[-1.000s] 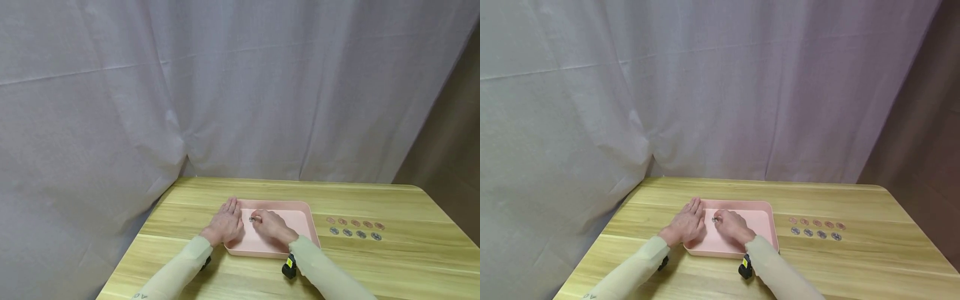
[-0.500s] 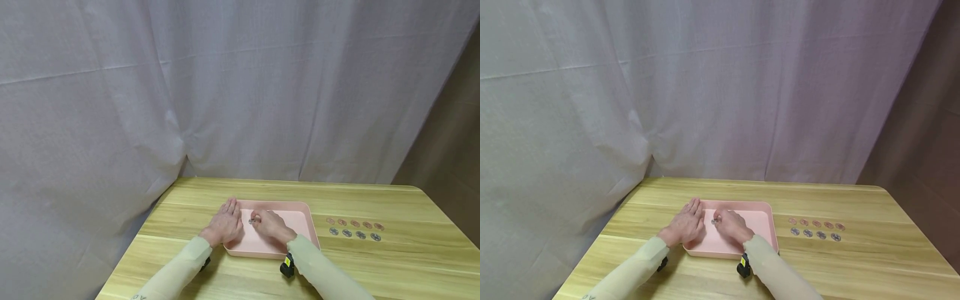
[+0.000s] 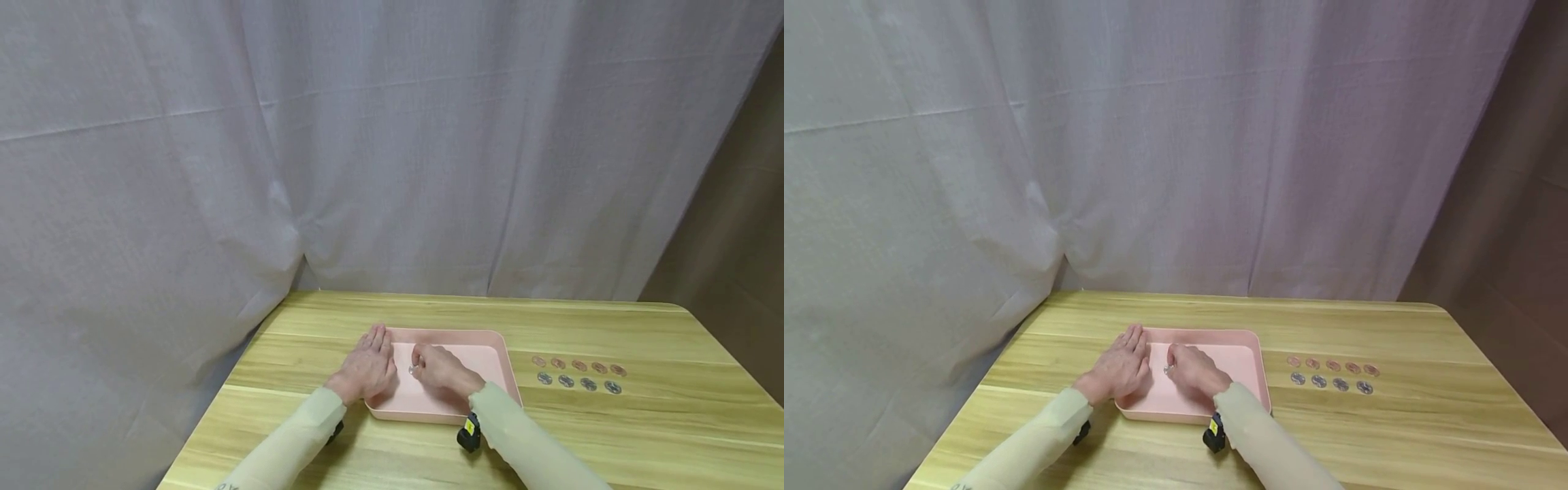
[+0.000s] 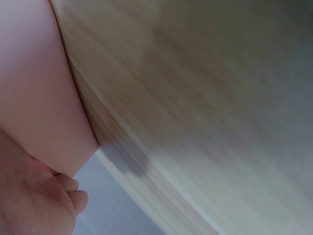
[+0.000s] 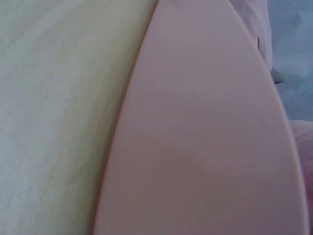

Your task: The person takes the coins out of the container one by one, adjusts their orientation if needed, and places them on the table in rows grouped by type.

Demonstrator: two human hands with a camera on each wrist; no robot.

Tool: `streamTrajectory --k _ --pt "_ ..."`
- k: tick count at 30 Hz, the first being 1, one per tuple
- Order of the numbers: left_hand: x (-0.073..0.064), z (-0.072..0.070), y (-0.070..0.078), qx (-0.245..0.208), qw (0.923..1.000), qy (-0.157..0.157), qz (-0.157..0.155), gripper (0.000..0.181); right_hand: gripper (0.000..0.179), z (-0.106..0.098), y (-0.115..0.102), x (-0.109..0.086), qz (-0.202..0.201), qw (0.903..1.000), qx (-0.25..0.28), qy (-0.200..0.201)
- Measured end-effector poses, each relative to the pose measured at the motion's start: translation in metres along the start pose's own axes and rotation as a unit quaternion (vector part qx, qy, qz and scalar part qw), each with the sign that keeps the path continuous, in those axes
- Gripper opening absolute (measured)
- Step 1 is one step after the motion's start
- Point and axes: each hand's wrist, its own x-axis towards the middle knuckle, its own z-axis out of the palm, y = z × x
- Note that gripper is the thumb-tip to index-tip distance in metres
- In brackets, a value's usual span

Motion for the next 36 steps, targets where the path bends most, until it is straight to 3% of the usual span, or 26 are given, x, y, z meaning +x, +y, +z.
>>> streamTrajectory --k 14,26,36 --pt "-0.001 -0.001 0.002 -0.007 0.9999 -0.009 -0.007 0.061 0.016 0.001 -0.003 -0.015 -0.037 0.9992 -0.003 0.014" --pt "0.001 0.001 0.001 -0.017 0.9998 -0.001 -0.009 0.062 0.015 -0.011 0.002 -0.032 -0.028 0.9981 0.044 0.033" --pt "0.000 0.000 0.001 -0.017 0.9998 -0.008 -0.012 0.062 0.014 -0.027 0.009 -0.045 -0.027 0.9972 0.047 0.052"
